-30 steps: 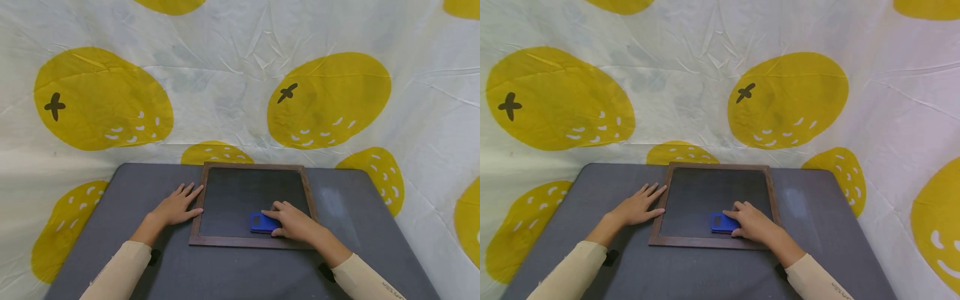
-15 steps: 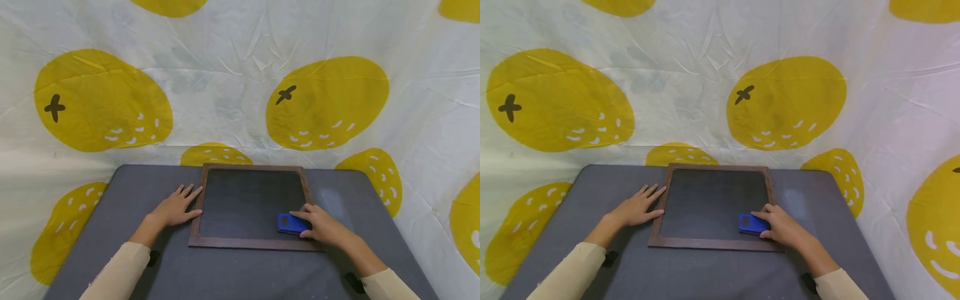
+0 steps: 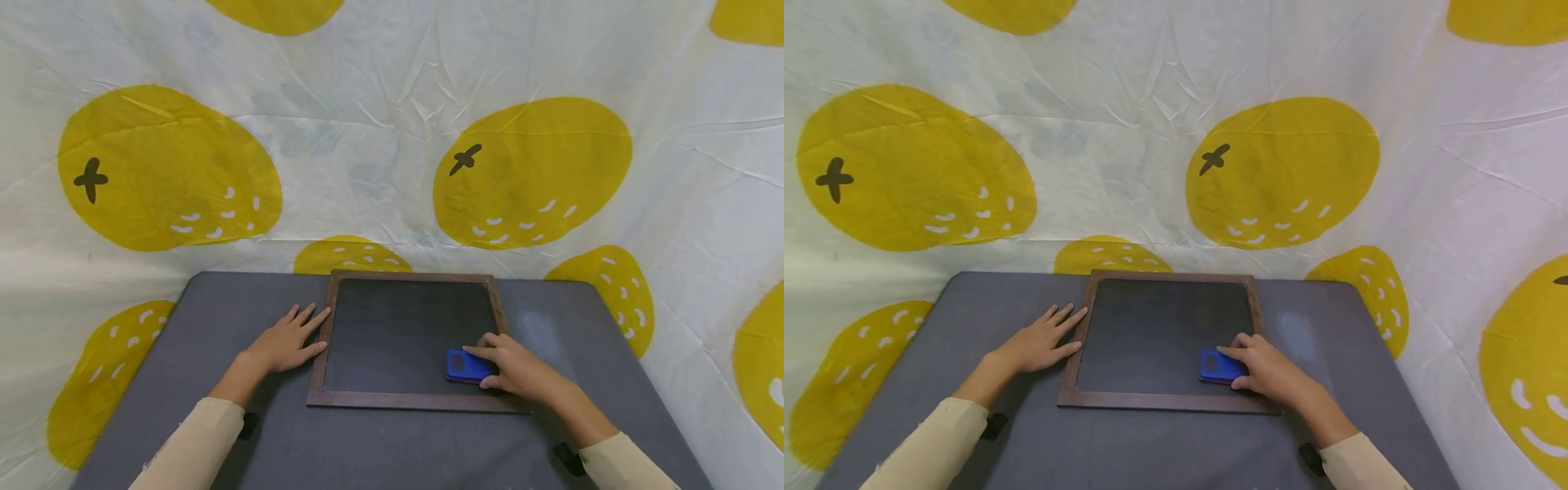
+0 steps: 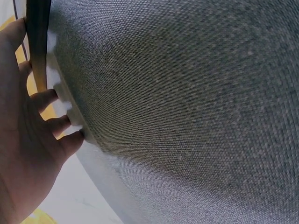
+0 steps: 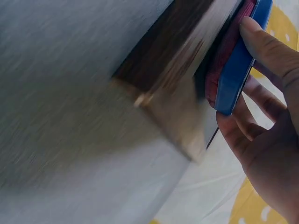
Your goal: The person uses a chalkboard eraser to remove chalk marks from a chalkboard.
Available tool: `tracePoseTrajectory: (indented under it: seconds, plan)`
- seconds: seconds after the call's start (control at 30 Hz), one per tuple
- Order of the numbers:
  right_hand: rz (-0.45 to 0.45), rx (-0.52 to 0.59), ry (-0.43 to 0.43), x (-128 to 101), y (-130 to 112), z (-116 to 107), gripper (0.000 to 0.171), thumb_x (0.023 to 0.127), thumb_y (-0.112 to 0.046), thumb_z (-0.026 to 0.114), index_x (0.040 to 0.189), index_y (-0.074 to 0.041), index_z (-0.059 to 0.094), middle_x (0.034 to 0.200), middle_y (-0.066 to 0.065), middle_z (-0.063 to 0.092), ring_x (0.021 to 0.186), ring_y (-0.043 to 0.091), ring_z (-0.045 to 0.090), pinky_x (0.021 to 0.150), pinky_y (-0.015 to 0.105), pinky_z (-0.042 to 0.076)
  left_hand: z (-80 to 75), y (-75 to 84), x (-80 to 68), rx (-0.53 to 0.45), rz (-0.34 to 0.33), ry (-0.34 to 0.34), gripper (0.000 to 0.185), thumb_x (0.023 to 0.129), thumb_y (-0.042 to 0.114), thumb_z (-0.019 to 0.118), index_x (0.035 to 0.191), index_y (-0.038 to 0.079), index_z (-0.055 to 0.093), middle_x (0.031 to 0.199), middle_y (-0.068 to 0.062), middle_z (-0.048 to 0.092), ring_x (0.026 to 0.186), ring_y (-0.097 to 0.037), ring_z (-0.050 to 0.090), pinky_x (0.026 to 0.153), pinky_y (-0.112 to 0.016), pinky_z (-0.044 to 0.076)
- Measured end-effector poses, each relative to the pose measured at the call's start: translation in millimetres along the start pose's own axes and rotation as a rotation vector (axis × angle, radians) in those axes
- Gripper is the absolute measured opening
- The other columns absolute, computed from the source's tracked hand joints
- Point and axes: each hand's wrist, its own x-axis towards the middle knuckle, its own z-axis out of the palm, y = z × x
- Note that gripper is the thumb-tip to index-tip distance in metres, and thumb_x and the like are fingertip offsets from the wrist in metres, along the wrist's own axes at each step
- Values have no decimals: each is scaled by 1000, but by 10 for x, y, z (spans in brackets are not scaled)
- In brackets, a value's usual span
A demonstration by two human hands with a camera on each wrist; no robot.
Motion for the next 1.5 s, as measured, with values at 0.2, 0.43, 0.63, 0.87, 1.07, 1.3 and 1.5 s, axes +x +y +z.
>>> tracePoseTrajectory:
  seconds: [0.2, 0.43, 0.63, 0.87, 1.07, 1.3, 1.5]
  plan:
    - [-37, -22, -3, 211, -170, 25, 64, 84, -29, 87, 141, -8, 65, 113, 6, 62, 91, 16, 52, 77, 35, 50, 3, -4, 12, 6, 6, 1, 76, 105, 63, 44, 167, 25, 23, 170, -19, 24, 153, -54, 21, 109, -75, 37]
    - [-78, -34, -18, 480, -390, 52, 66, 84, -32, 86, 143, -8, 64, 113, 6, 62, 90, 16, 50, 78, 34, 48, -8, 1, 21, 7, 10, 7, 76, 105, 61, 45, 167, 24, 23, 170, -20, 24, 153, -54, 21, 109, -75, 37]
    - [-125, -63, -28, 755, -624, 128, 69, 85, -37, 85, 145, -10, 62, 114, 5, 62, 89, 15, 48, 77, 30, 46, 10, -3, 31, 6, 6, -2, 75, 106, 61, 43, 167, 24, 22, 170, -20, 23, 153, -55, 20, 111, -74, 34]
    - [-149, -113, -67, 1096, -950, 204, 69, 89, -45, 80, 148, -14, 60, 117, 4, 62, 92, 16, 49, 79, 28, 47, 7, 13, 20, 4, -3, -1, 73, 106, 59, 43, 167, 23, 23, 170, -20, 24, 153, -55, 21, 110, -75, 35]
    - [-175, -226, -87, 1367, -1248, 298, 71, 92, -52, 74, 151, -18, 56, 126, 4, 62, 95, 17, 51, 84, 29, 51, 12, 28, 20, 9, -20, -7, 72, 107, 59, 42, 167, 24, 23, 170, -20, 24, 154, -54, 20, 111, -75, 34]
    - [-184, -291, -109, 1537, -1501, 359, 71, 93, -54, 70, 153, -19, 54, 136, 4, 60, 103, 19, 56, 92, 31, 54, -7, 60, 0, -7, -37, -20, 72, 107, 57, 44, 167, 24, 22, 170, -20, 23, 154, -53, 18, 110, -76, 34]
    - [-167, -302, -100, 1533, -1526, 380, 71, 94, -54, 70, 153, -19, 53, 136, 4, 59, 104, 19, 56, 93, 32, 55, 2, 56, -1, 4, -35, -8, 73, 107, 57, 45, 167, 24, 22, 170, -20, 23, 154, -54, 19, 109, -76, 36]
